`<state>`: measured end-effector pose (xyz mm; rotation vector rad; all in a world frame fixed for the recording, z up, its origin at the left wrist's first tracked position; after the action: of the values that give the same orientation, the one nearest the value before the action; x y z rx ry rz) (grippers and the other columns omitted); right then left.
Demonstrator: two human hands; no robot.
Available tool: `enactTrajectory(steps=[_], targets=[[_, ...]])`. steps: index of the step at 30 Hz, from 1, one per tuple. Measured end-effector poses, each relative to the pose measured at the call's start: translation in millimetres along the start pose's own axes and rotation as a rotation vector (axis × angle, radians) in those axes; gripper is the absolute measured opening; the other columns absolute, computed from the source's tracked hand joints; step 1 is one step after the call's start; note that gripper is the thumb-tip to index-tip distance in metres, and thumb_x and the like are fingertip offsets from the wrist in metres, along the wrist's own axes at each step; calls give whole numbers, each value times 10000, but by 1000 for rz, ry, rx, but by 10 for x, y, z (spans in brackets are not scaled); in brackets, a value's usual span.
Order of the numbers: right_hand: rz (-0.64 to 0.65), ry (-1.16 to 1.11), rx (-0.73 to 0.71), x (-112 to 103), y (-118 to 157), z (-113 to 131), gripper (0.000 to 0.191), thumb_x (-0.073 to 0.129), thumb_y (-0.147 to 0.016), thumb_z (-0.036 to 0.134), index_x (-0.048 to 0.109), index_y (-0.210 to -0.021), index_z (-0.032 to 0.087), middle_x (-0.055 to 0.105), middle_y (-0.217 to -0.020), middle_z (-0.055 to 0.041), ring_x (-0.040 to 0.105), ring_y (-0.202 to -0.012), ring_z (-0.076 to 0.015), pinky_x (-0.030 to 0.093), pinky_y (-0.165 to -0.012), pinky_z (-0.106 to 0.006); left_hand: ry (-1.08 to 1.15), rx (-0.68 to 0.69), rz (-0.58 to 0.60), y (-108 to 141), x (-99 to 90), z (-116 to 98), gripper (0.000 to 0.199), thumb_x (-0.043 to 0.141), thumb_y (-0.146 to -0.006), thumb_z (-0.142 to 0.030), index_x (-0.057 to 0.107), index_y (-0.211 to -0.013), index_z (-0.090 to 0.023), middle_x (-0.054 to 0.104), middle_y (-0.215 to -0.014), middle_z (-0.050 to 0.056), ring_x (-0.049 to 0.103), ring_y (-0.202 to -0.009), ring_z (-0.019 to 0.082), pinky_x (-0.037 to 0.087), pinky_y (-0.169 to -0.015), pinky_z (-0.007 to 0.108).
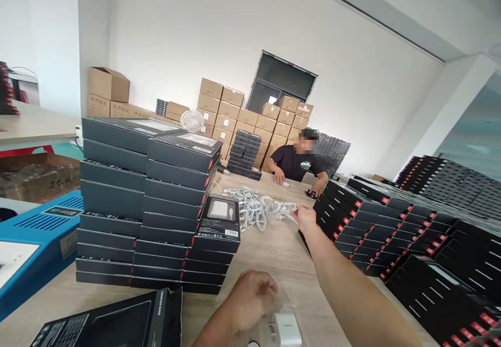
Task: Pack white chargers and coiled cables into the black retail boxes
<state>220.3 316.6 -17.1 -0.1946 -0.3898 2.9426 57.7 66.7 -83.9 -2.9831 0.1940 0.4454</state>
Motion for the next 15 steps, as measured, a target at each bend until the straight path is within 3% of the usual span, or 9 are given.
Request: enactTrajectory(steps=[5, 10, 15], targets=[[38, -119, 77, 116, 18, 65, 314, 618, -953, 321, 600, -1227, 167, 632, -1221, -94, 648, -1024, -224, 573, -860, -424, -28, 0, -6, 5, -5, 7, 191, 653, -639, -196, 752, -800, -169, 676, -808, 37, 609, -862, 235, 453, -789, 322], [41, -200, 49, 230, -49, 185, 145, 667, -871, 154, 671, -1014, 175, 705, -928, -30, 675, -861, -176, 589, -797, -303, -23, -35, -11, 4, -8, -2, 234, 611, -617, -135, 750, -801, -173, 685, -843, 41, 615, -882, 234, 460, -779, 311], [100, -255, 97, 266, -13, 270, 170, 657, -916, 277, 653, -1039, 159, 699, -943, -43, 673, -790, -164, 599, -720, -332, 86, -90, 18, -20, 4, 20, 266, 581, -597, -127, 728, -817, -157, 641, -708, 17, 616, -745, 209, 452, -665, 291]])
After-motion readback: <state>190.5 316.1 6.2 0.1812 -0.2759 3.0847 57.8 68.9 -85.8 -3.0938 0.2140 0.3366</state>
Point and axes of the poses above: each hand's wrist, its own y-axis away from the middle knuckle, its own x-axis out of the palm, z = x × y, the point moved 1 cm from there along -y, towards the middle knuckle
